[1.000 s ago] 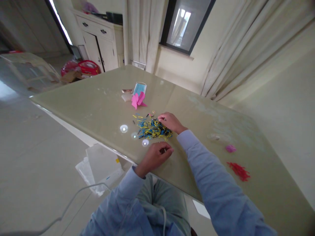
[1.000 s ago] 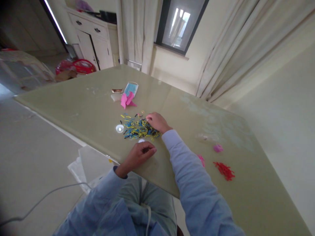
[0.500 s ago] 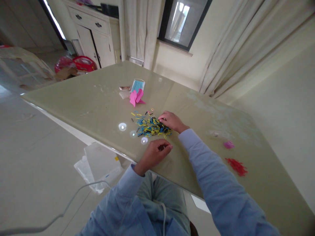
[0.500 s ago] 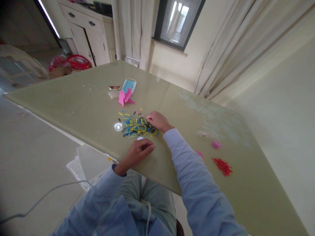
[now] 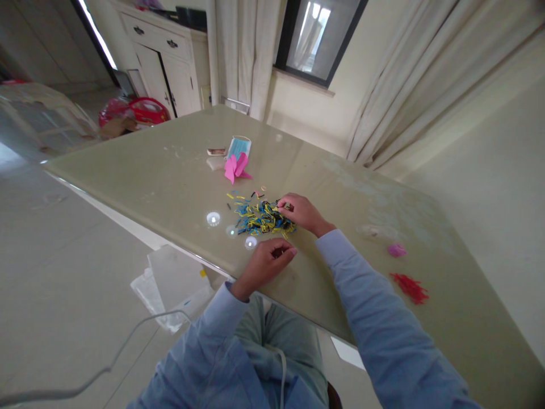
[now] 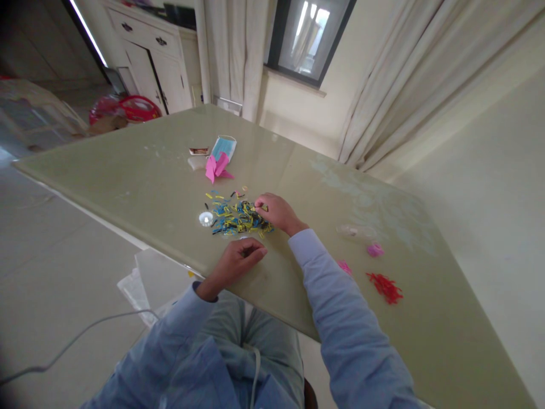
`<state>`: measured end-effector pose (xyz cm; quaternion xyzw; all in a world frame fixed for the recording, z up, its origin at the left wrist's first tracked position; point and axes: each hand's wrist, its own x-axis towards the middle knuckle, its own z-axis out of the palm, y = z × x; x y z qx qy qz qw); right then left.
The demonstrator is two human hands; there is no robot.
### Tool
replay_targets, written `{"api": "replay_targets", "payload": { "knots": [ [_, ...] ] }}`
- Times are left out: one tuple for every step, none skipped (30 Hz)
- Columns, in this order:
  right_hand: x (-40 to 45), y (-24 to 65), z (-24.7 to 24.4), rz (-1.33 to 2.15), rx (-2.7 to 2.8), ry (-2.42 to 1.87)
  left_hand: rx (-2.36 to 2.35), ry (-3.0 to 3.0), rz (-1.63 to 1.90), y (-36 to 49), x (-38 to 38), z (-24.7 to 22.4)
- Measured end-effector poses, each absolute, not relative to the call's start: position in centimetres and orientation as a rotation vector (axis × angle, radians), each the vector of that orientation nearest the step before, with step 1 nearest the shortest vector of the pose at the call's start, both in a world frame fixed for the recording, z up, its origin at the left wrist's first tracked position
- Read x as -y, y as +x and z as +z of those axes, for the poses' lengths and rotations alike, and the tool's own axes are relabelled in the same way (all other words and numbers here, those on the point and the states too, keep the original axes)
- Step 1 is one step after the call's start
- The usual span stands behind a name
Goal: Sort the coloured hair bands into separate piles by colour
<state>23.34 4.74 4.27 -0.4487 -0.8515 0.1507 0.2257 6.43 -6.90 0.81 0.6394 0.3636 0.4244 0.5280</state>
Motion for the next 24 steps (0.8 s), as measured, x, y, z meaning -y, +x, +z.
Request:
{"api": "replay_targets", "payload": {
  "knots": [
    [-4.68, 23.37, 4.32, 0.425, 2.363, -1.241, -0.869, 1.530, 1.016, 6.42, 6.88, 0.79],
    [-4.64, 23.41, 4.40, 0.434, 2.382, -1.245, -0.871, 1.534, 1.016, 6.41, 6.87, 0.79],
    [-4.62, 23.46, 4.48, 0.441, 2.406, -1.248, -0.875, 1.539, 1.015, 6.39, 6.87, 0.81],
    [-4.61, 23.52, 4.57, 0.446, 2.433, -1.250, -0.880, 1.543, 1.014, 6.36, 6.88, 0.85],
    [-4.62, 23.60, 4.65, 0.448, 2.463, -1.251, -0.884, 1.549, 1.014, 6.34, 6.90, 0.89],
    [-4.65, 23.69, 4.72, 0.445, 2.493, -1.252, -0.888, 1.556, 1.015, 6.31, 6.91, 0.94],
    [-4.68, 23.78, 4.77, 0.439, 2.517, -1.253, -0.891, 1.563, 1.017, 6.29, 6.93, 0.98],
    [-4.72, 23.87, 4.81, 0.435, 2.532, -1.254, -0.894, 1.567, 1.018, 6.28, 6.94, 1.00],
    [-4.75, 23.96, 4.82, 0.432, 2.537, -1.255, -0.896, 1.568, 1.018, 6.27, 6.94, 1.01],
    [-4.78, 24.04, 4.82, 0.431, 2.535, -1.256, -0.897, 1.567, 1.016, 6.27, 6.93, 0.98],
    [-4.80, 24.10, 4.81, 0.432, 2.530, -1.256, -0.895, 1.566, 1.014, 6.27, 6.92, 0.94],
    [-4.81, 24.14, 4.78, 0.435, 2.521, -1.258, -0.893, 1.564, 1.013, 6.28, 6.90, 0.89],
    [-4.82, 24.17, 4.75, 0.437, 2.511, -1.262, -0.889, 1.563, 1.012, 6.29, 6.89, 0.83],
    [-4.84, 24.17, 4.73, 0.436, 2.506, -1.269, -0.884, 1.562, 1.013, 6.30, 6.87, 0.77],
    [-4.86, 24.15, 4.71, 0.430, 2.507, -1.280, -0.879, 1.561, 1.015, 6.31, 6.86, 0.72],
    [-4.88, 24.11, 4.69, 0.417, 2.521, -1.292, -0.877, 1.558, 1.017, 6.32, 6.86, 0.69],
    [-4.92, 24.05, 4.69, 0.397, 2.546, -1.303, -0.877, 1.553, 1.019, 6.33, 6.86, 0.67],
    [-4.97, 23.97, 4.69, 0.376, 2.578, -1.311, -0.877, 1.545, 1.020, 6.34, 6.88, 0.69],
    [-5.03, 23.89, 4.69, 0.357, 2.613, -1.313, -0.876, 1.541, 1.020, 6.35, 6.89, 0.72],
    [-5.08, 23.81, 4.69, 0.343, 2.643, -1.311, -0.875, 1.539, 1.021, 6.35, 6.91, 0.77],
    [-5.12, 23.74, 4.69, 0.335, 2.665, -1.308, -0.873, 1.539, 1.021, 6.35, 6.92, 0.83],
    [-5.15, 23.68, 4.69, 0.331, 2.678, -1.306, -0.871, 1.538, 1.022, 6.34, 6.93, 0.90],
    [-5.16, 23.65, 4.67, 0.327, 2.682, -1.307, -0.870, 1.540, 1.021, 6.34, 6.93, 0.96],
    [-5.16, 23.63, 4.66, 0.318, 2.685, -1.312, -0.870, 1.543, 1.020, 6.34, 6.93, 1.00]
  ]
}}
